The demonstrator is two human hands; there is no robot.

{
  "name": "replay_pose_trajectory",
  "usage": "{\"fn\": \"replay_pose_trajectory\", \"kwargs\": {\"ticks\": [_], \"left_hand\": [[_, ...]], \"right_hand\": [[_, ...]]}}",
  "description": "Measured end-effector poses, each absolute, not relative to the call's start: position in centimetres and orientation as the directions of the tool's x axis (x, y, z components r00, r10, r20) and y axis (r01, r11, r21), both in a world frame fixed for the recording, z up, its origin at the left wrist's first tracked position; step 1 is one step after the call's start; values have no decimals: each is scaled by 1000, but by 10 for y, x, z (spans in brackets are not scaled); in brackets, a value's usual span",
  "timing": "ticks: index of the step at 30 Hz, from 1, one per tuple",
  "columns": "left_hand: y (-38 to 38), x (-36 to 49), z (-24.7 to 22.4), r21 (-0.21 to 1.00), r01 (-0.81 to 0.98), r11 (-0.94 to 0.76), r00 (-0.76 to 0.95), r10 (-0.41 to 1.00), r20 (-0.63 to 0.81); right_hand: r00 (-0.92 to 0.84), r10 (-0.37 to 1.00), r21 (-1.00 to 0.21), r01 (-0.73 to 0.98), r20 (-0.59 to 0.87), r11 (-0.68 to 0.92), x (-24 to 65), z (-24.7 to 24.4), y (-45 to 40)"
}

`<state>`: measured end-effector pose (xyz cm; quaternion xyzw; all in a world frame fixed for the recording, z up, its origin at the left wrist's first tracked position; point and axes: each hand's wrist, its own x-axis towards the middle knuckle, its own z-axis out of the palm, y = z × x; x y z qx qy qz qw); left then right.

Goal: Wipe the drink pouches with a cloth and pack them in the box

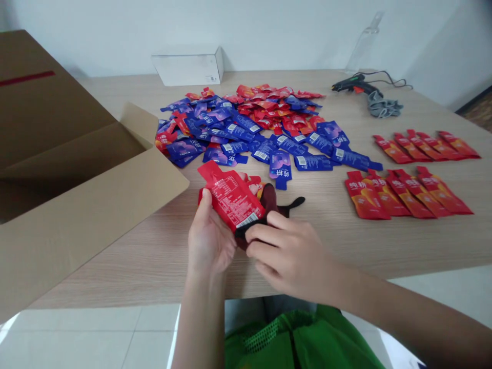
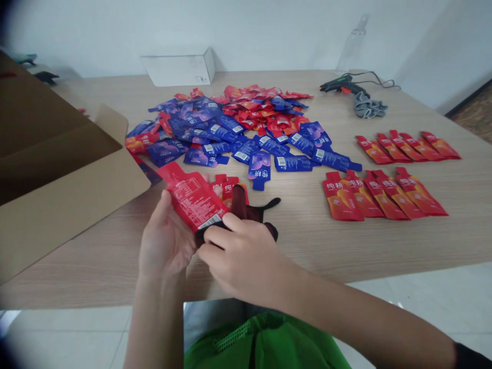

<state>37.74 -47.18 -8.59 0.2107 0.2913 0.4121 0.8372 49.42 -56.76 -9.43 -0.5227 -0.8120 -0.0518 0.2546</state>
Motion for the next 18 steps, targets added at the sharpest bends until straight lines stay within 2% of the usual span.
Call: {"fn": "replay_pose_trajectory", "kwargs": {"ticks": [2,4,7,10,15,18], "left_hand": [[-469,372,-82,608,-612,506,442,856,-268],[-465,366,-77,622,-635,459,399,884,-245],[-462,361,-71,623,-621,476,373,878,-299],[-463,366,-74,639,-553,536,405,842,-356],[-471,379,-95,723,-353,594,373,798,-474],[-471,380,-103,712,-322,624,374,775,-509]], "right_hand": [[-321,814,-202,864,485,462,507,-79,-573],[-258,785,-191,884,564,427,527,-53,-569],[-103,689,-113,959,717,261,565,-16,-540],[-11,610,-20,999,792,44,607,-1,-486],[198,595,-112,978,779,-177,681,-28,-385],[280,669,-167,959,689,-229,713,-63,-347]]}}
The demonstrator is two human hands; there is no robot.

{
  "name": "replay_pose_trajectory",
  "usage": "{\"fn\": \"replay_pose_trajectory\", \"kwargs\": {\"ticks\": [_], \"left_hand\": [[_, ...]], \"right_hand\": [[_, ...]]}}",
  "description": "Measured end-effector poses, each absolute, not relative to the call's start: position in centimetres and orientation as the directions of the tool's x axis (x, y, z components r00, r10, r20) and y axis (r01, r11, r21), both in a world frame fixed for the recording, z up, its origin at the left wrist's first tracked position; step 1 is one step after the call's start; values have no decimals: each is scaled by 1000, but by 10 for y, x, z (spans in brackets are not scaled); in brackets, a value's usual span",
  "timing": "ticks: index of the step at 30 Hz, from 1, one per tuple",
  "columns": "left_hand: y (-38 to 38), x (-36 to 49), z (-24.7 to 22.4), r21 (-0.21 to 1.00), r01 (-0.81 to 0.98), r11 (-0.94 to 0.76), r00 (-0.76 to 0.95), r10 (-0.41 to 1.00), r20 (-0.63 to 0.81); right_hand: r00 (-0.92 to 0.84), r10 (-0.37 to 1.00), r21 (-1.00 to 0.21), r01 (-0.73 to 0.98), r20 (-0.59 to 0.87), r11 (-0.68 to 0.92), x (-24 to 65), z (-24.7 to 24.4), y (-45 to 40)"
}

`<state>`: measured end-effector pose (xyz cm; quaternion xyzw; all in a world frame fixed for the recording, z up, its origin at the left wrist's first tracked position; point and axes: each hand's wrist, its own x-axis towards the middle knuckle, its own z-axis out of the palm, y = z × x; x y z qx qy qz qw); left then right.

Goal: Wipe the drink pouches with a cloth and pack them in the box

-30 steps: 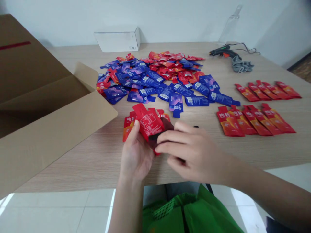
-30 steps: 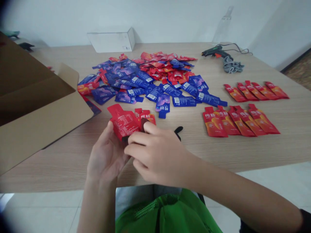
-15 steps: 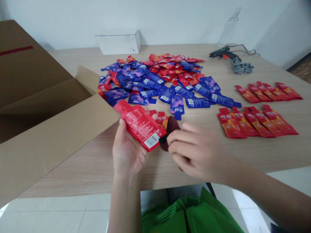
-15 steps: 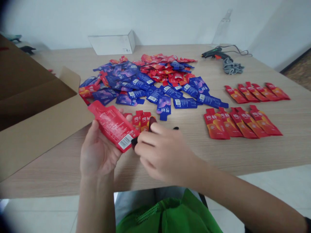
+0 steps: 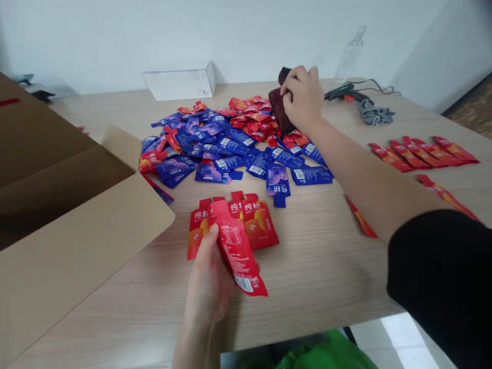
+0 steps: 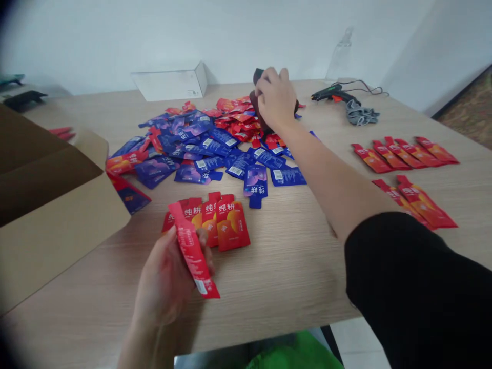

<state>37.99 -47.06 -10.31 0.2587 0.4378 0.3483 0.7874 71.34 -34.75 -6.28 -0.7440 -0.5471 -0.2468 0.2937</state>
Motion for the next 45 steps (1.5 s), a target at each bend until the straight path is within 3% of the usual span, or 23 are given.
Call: {"fn": "replay_pose_trajectory", "kwargs": {"ticks": [5,8,11,13,15,19,22,25,28,31,36,38,41,43,45], "left_hand": [[-463,379,-106,624,-381,682,508,718,-475],[-467,383,-109,533,-417,736,644,653,-398],[-481,393,-112,468,-434,770,715,610,-340],[-493,402,-114,453,-427,783,745,588,-314],[-504,412,-115,425,-397,813,792,538,-289],[-517,420,-121,312,-338,888,893,407,-193],[-514,413,-124,296,-336,894,909,390,-146],[-506,405,-125,349,-435,830,836,516,-185],[-503,405,-126,386,-551,740,713,658,-243],[-505,412,-131,362,-576,733,678,676,-290],[-502,420,-142,247,-452,857,805,511,-301],[-499,420,-143,200,-397,896,851,441,-286],[-499,421,-141,123,-317,941,894,339,-291],[-505,426,-137,88,-294,952,902,307,-304],[-512,434,-134,88,-284,955,908,297,-296]], "right_hand": [[315,867,-237,942,386,-237,732,-116,-321],[295,878,-270,942,377,-200,717,-112,-334],[164,932,-463,886,323,4,680,-83,-383],[-119,993,-704,704,17,96,648,-64,-431],[-345,931,-829,550,-117,100,618,-55,-478],[-340,933,-915,403,-120,29,592,-72,-528],[-181,981,-784,619,-71,58,605,-102,-524],[-28,999,-505,863,-26,11,622,-132,-508],[53,999,-376,925,-3,-50,633,-152,-486],[119,993,-299,948,28,-105,642,-157,-453],[198,974,-307,939,111,-156,650,-133,-417],[152,984,-396,912,96,-103,644,-115,-433],[-156,985,-742,668,-72,52,623,-94,-483],[-279,953,-893,450,-114,25,606,-87,-518],[-207,969,-955,286,-138,-75,590,-88,-542]]}}
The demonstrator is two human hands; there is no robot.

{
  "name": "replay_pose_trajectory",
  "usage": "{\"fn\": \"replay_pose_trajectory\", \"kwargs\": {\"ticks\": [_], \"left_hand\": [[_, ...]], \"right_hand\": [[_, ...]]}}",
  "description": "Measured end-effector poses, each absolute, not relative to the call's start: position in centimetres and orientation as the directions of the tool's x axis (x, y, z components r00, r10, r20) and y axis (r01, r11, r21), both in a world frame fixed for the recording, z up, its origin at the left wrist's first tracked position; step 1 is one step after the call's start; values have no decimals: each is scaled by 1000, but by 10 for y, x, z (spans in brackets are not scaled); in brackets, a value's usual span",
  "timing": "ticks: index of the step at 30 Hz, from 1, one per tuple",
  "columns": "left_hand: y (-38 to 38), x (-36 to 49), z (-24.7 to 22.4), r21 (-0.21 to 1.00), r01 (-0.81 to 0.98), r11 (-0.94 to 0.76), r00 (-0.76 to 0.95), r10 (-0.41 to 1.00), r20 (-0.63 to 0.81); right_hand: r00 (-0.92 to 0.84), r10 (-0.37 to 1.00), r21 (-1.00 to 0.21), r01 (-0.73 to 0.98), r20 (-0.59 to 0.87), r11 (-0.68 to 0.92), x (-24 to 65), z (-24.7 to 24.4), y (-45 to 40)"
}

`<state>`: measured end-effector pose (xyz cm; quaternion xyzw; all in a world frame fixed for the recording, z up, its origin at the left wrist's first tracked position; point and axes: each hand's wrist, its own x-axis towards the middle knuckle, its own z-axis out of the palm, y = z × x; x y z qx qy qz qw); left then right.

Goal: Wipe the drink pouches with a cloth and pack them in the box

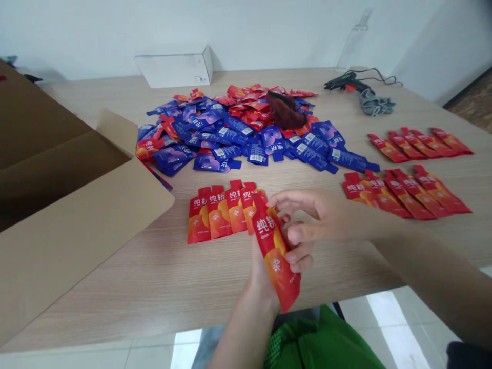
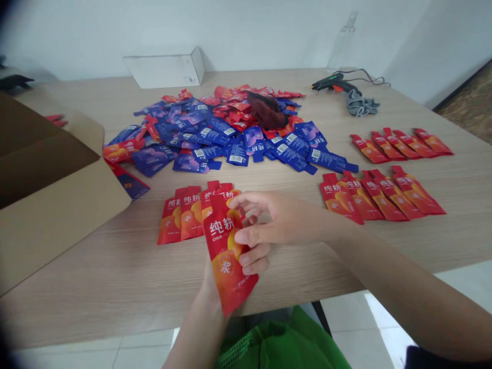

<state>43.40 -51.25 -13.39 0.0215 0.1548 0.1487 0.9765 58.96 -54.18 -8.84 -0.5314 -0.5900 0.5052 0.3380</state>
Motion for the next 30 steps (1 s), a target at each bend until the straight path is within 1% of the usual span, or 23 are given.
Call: {"fn": "replay_pose_trajectory", "kwargs": {"ticks": [2,4,6,7,8,10,11,12,13,14,15,16,17,18,19,20,23,26,30], "left_hand": [[-520,442,-132,127,-272,954,916,297,-271],[-526,446,-131,239,-240,941,913,302,-273],[-527,444,-130,457,-238,857,859,405,-314],[-527,440,-129,569,-237,787,816,479,-324],[-526,434,-127,654,-237,719,770,550,-325],[-521,420,-121,808,-228,544,655,700,-286],[-517,412,-118,885,-194,424,592,770,-239],[-512,405,-117,963,-115,244,517,842,-151],[-507,398,-116,999,13,30,460,887,-32],[-502,393,-117,967,176,-184,447,890,88],[-496,390,-120,869,340,-358,479,862,168],[-491,387,-124,744,467,-477,536,822,191],[-487,386,-129,627,551,-550,586,790,178],[-484,386,-134,540,603,-587,614,774,155],[-482,387,-138,487,633,-602,625,768,136],[-482,388,-142,464,651,-601,622,773,129],[-483,390,-146,417,682,-601,608,782,133],[-485,391,-144,385,683,-620,624,770,133],[-488,391,-141,358,661,-659,638,745,194]], "right_hand": [[-96,983,-983,113,-156,-145,577,-93,-553],[-40,985,-986,-6,-167,-168,573,-98,-555],[29,990,-990,-18,-141,-141,576,-100,-550],[86,990,-994,2,-108,-109,581,-100,-546],[147,987,-997,42,-61,-68,587,-101,-541],[258,965,-989,148,47,9,600,-105,-526],[294,952,-979,201,85,25,606,-110,-517],[313,944,-968,251,104,23,610,-115,-507],[324,939,-956,295,111,11,612,-123,-498],[334,936,-944,331,116,-1,612,-132,-490],[343,931,-931,365,120,-14,609,-141,-482],[353,926,-913,406,130,-27,605,-151,-476],[363,920,-891,453,146,-37,600,-160,-472],[369,914,-864,502,168,-44,594,-167,-470],[369,909,-833,551,193,-46,588,-172,-470],[362,906,-800,599,220,-45,583,-174,-471],[340,892,-695,718,296,-43,574,-170,-481],[328,872,-614,789,362,-42,569,-160,-494],[208,908,-565,825,362,36,560,-161,-506]]}}
